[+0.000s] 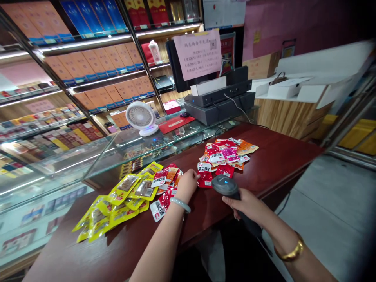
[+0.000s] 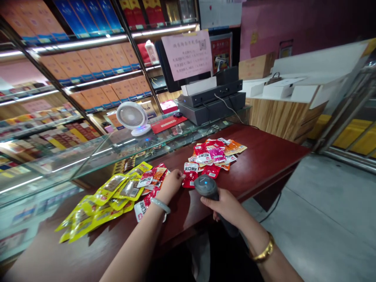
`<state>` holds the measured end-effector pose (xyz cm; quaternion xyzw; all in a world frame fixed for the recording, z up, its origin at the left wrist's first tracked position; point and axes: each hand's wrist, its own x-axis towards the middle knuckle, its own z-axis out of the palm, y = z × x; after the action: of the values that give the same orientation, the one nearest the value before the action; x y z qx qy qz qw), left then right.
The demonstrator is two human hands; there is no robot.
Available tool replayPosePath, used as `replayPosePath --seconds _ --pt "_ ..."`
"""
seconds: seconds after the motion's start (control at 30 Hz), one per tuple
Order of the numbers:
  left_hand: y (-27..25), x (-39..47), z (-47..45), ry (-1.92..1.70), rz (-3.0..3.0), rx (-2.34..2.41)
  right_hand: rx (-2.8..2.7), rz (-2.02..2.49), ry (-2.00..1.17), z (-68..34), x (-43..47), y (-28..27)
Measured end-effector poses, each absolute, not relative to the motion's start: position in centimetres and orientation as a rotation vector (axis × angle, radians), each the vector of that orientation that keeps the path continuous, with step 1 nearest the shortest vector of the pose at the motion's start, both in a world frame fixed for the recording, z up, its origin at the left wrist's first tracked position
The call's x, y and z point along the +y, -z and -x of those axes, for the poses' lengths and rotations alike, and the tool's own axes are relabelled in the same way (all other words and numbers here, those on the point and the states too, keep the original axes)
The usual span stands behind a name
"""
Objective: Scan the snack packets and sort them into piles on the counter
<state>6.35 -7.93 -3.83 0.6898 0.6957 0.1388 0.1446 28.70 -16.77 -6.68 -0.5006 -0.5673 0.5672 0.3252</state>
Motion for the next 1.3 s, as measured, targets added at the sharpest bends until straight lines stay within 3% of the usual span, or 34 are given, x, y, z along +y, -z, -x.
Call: replayPosePath --seconds 0.4,0.83,1.07,1.3 --pt "3.4 -9.8 -3.6 -0.501 -2.0 2.074 -1.636 1.213 -1.542 -26.2 -17.3 6.0" --pt "2.6 -14.5 3.3 -0.197 -1.936 2.49 -1.6 1.209 -1.61 -24.8 -16.6 6.1" --pt "1.2 -13.5 0.1 -0.389 -2.07 2.489 -1.535 1.18 -1.578 -26.4 -16.6 6.2" --pt "1.9 -7.2 -7.4 -0.598 -2.12 1.988 -1.414 1.246 -1.503 -28.8 -15.8 7.2"
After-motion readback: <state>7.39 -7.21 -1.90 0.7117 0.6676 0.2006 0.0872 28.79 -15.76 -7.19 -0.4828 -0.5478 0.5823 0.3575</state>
